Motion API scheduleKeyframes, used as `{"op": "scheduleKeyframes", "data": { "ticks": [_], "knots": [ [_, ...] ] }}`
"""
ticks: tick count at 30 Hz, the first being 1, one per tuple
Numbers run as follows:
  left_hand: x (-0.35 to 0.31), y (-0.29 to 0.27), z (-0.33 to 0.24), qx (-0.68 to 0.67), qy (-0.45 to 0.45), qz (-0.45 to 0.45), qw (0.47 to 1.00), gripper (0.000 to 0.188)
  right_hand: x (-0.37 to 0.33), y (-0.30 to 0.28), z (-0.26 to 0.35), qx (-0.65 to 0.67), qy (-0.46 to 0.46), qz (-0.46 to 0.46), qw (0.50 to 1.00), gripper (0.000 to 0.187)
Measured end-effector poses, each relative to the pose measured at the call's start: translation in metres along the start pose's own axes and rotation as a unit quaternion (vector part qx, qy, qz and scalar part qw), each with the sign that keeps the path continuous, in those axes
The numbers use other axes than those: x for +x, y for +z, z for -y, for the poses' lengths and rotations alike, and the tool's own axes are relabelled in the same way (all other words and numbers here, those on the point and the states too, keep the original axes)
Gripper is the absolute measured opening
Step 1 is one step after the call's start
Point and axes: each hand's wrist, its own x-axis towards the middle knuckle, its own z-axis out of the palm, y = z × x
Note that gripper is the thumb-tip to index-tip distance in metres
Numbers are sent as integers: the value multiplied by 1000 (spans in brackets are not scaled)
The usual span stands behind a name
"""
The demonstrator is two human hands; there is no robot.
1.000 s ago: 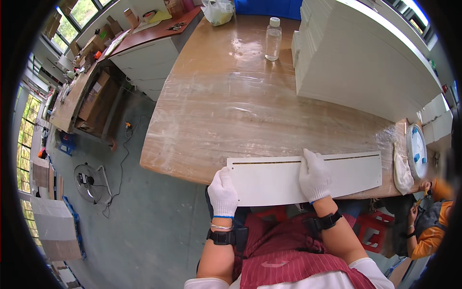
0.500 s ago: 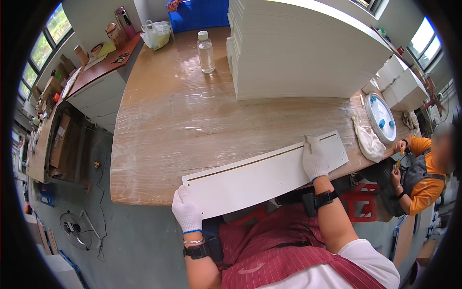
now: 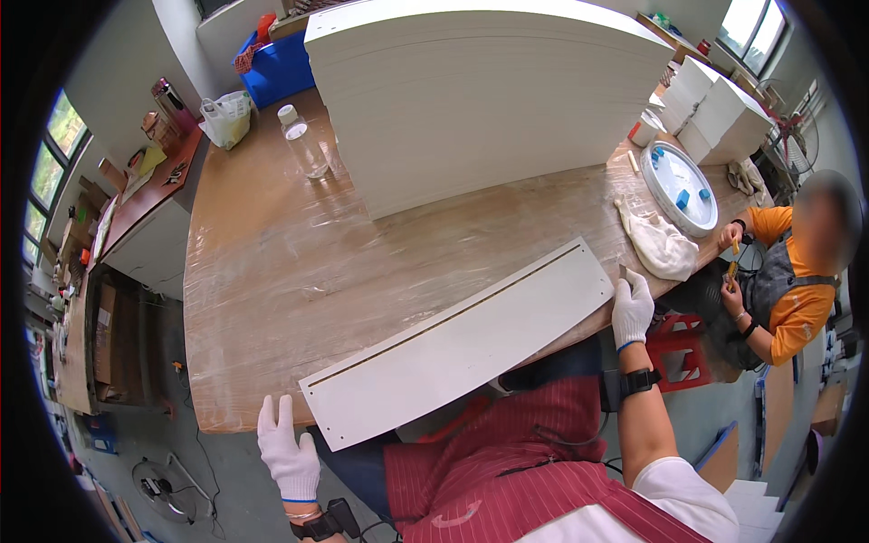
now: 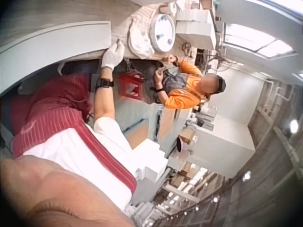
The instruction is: The recorder applies glue to the edge of a white board using a blue sponge.
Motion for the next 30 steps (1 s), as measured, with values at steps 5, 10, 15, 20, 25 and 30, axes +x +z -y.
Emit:
{"op": "scheduleKeyframes", "data": {
  "ticks": [5,10,15,20,25,30],
  "knots": [
    [14,29,32,295,229,52,926,68,0,-5,9,20,1,-14,1000,24],
    [16,32,4,97,167,119,974,51,13,-20,-47,268,134,-63,952,22],
    [-7,20,-33,-434,84,151,884,58,7,-48,-7,301,136,-32,943,21],
    [-3,47,-41,-670,-61,94,734,58,-37,-22,92,228,5,100,969,22],
    [14,58,-44,-678,-157,143,704,61,-119,11,173,53,-271,379,883,28],
    [22,63,-41,-634,-181,159,734,58,-153,52,180,-68,-333,490,803,37]
  ]
}}
